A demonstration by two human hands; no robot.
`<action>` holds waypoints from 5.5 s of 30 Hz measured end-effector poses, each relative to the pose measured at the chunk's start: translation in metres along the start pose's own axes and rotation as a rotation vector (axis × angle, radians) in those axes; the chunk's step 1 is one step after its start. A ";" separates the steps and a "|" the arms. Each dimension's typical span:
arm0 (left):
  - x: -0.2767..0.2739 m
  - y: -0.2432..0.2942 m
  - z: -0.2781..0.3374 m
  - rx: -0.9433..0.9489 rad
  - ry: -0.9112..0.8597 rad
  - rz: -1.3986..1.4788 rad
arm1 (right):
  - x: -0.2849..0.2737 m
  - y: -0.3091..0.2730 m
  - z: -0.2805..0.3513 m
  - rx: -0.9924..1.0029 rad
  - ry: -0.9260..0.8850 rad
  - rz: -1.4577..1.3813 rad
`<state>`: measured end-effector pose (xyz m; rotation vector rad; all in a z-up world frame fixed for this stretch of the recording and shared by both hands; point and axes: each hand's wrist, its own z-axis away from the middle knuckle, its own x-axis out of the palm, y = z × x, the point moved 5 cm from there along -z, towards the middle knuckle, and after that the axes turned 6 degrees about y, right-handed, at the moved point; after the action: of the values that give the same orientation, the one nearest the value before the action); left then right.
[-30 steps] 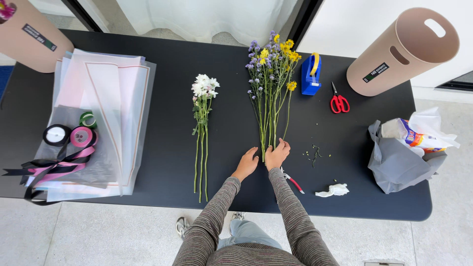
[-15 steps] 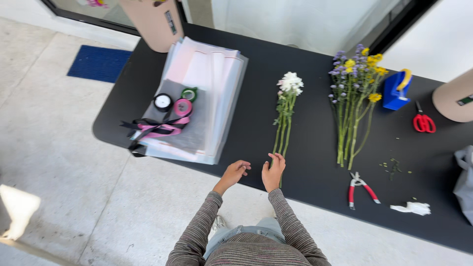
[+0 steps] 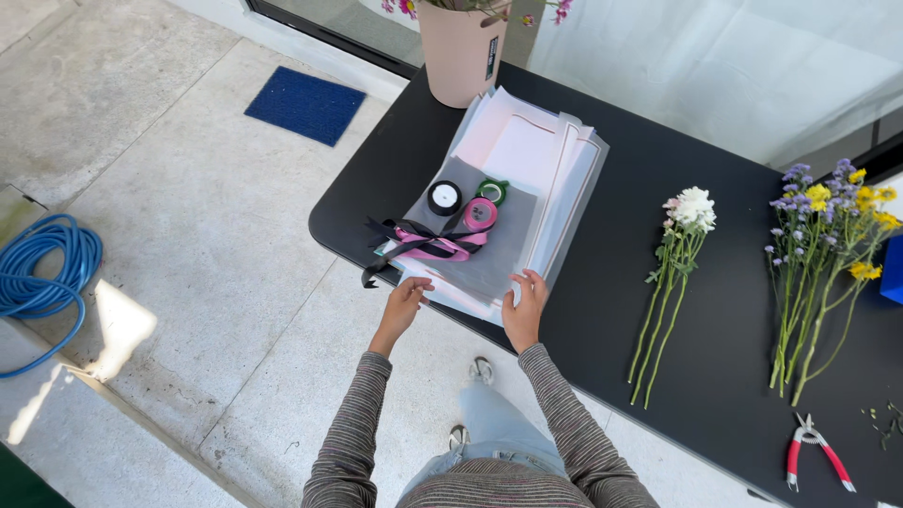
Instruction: The person prepares a floral arrangement by trimming the stems of various flowers with shears, wiping the stems with a cloth, and grouping them together.
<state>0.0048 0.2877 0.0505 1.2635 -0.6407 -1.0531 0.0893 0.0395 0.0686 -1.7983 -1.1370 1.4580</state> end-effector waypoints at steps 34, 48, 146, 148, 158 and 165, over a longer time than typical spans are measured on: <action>-0.036 0.215 -0.555 0.427 0.038 -0.415 | 0.223 -0.162 -0.507 -0.326 -0.059 0.350; 0.022 0.207 -0.677 0.268 0.034 0.168 | 0.234 -0.193 -0.541 -0.396 -0.106 0.453; -0.333 -0.052 0.295 0.166 1.269 -1.201 | 0.351 -0.126 0.141 -0.619 -0.852 0.620; -0.333 -0.059 0.301 0.136 1.244 -1.250 | 0.309 -0.191 0.147 -0.571 -0.840 0.560; -0.305 -0.063 0.340 0.133 1.184 -1.104 | 0.268 -0.280 0.195 -0.944 -0.686 0.207; -0.303 -0.056 0.357 0.116 1.212 -0.901 | 0.267 -0.227 0.236 -0.784 -0.993 0.311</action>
<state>-0.4468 0.4028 0.1255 2.0333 0.8785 -0.6980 -0.1845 0.3611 0.0657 -1.7438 -2.2226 2.4619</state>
